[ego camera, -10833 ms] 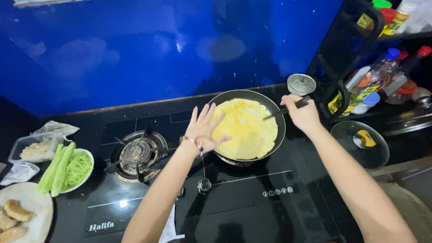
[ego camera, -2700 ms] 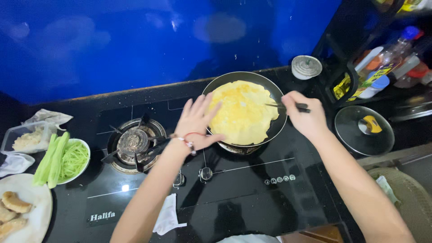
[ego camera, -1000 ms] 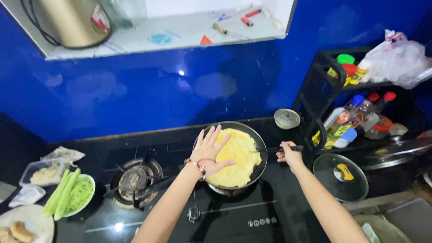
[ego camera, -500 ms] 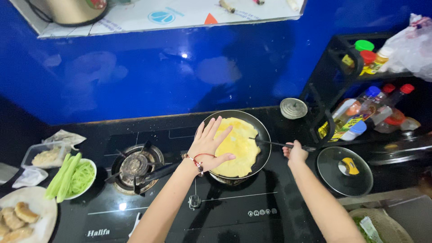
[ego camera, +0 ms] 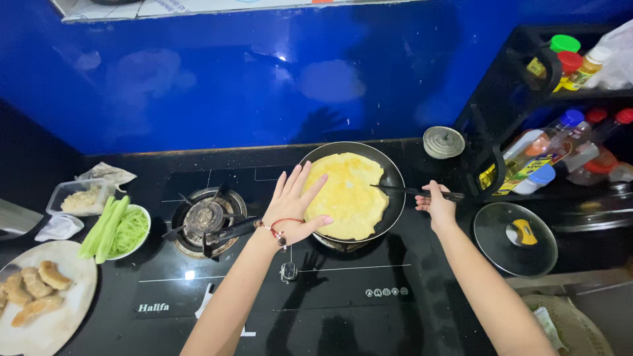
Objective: The person cooks a thin omelette in a non-stick pan on a gas stove. Using chopsticks, they fold the omelette in half, then roll it into a compact shape while it cooks.
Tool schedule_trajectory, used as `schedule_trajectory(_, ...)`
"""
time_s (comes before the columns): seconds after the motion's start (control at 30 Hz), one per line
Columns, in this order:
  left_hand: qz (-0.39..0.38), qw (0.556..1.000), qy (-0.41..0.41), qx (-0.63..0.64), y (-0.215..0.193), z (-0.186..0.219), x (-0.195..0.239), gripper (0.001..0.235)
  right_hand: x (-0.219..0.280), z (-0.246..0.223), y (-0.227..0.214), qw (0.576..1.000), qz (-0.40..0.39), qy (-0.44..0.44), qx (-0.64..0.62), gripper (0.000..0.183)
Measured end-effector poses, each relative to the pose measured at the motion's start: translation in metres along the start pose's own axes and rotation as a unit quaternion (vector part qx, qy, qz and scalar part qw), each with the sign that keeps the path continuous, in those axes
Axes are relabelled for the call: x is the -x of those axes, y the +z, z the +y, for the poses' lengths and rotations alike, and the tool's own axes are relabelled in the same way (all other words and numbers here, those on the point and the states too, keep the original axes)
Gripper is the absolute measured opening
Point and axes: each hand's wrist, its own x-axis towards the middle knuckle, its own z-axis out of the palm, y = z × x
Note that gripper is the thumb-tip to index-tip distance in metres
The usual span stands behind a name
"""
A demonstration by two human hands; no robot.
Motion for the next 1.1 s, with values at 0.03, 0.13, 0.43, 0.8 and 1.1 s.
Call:
schedule_trajectory(0.03, 0.030, 0.999, 0.019, -0.007, -0.001, 0.001, 0.002, 0.086, 0.003, -0.003, 0.002, 1.000, 0.002, -0.014, 0.020, 0.028)
schedule_trajectory(0.13, 0.019, 1.000, -0.021, -0.006, 0.001, -0.004, 0.015, 0.072, 0.017, -0.016, -0.003, 0.996, 0.009, -0.059, 0.072, 0.027)
schedule_trajectory(0.43, -0.338, 0.864, -0.368, -0.062, 0.148, -0.069, 0.117, 0.058, 0.069, -0.054, -0.019, 0.987, 0.004, -0.150, 0.054, 0.028)
schedule_trajectory(0.8, -0.297, 0.864, -0.400, -0.069, 0.302, -0.130, 0.141, 0.027, 0.097, -0.096, 0.017, 0.985, -0.040, -0.168, -0.004, 0.026)
schedule_trajectory(1.1, -0.287, 0.940, -0.058, -0.176, 0.292, -0.140, 0.147, 0.020, 0.099, -0.097, 0.018, 0.984, -0.045, -0.170, -0.001, 0.026)
